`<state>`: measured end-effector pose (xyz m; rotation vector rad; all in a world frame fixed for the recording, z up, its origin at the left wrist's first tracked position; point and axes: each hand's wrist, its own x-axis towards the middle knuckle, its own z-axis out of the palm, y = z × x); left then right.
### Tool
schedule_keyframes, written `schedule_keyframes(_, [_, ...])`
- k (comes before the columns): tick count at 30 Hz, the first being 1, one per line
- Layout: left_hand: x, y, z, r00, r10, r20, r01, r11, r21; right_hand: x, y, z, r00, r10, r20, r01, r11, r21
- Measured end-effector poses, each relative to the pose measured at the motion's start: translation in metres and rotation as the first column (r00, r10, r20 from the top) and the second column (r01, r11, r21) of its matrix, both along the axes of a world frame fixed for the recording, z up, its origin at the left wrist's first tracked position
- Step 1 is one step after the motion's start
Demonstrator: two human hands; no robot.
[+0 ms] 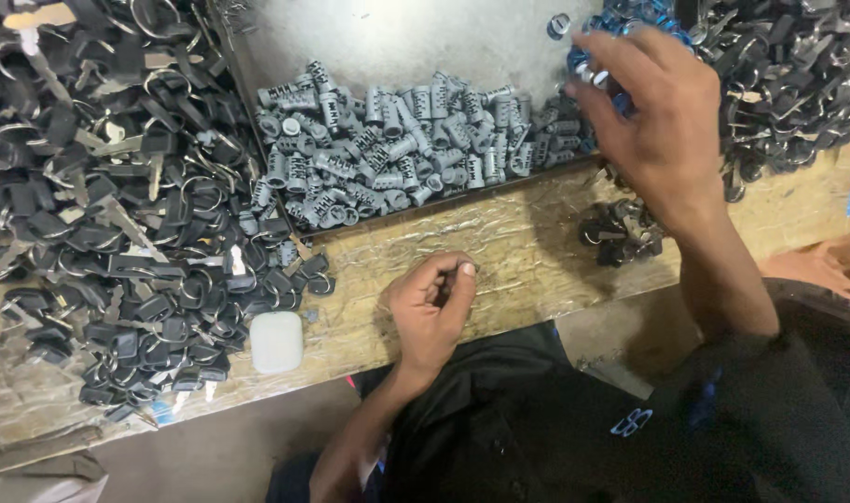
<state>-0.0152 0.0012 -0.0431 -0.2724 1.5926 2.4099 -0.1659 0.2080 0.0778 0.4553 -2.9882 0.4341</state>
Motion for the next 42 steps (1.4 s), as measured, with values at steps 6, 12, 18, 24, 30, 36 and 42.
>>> schedule_keyframes(6, [-0.004,-0.006,0.002,0.993,-0.048,0.110,0.023,0.976,0.217,-0.003,-0.011,-0.028,0.954,0.125,-0.271,-0.126,0.992,0.014])
schedule_keyframes(12, [-0.014,-0.013,0.030,0.979,-0.163,0.119,0.069,0.825,0.561,0.113,-0.018,-0.033,0.950,0.000,0.312,0.296,0.313,-0.903])
schedule_keyframes(18, [-0.010,-0.011,0.047,0.927,-0.342,0.156,0.129,0.679,0.723,0.165,-0.020,-0.064,0.917,0.009,0.399,0.374,0.329,-0.867])
schedule_keyframes(24, [-0.015,-0.011,0.034,0.870,-0.403,0.285,0.158,0.774,0.613,0.171,-0.023,-0.061,0.947,-0.025,0.319,0.294,0.466,-0.835])
schedule_keyframes(30, [-0.014,-0.019,0.037,0.890,-0.340,0.305,0.219,0.904,0.367,0.171,-0.028,-0.060,0.954,0.022,0.299,0.246,0.511,-0.824])
schedule_keyframes(36, [-0.011,-0.021,0.053,0.969,-0.247,0.008,0.241,0.938,-0.249,0.171,-0.034,-0.063,0.990,0.037,0.137,0.086,0.610,-0.788])
schedule_keyframes(42, [-0.014,-0.021,0.068,0.935,-0.301,-0.189,0.160,0.831,-0.532,0.172,-0.042,-0.064,0.999,-0.007,0.045,0.038,0.675,-0.737])
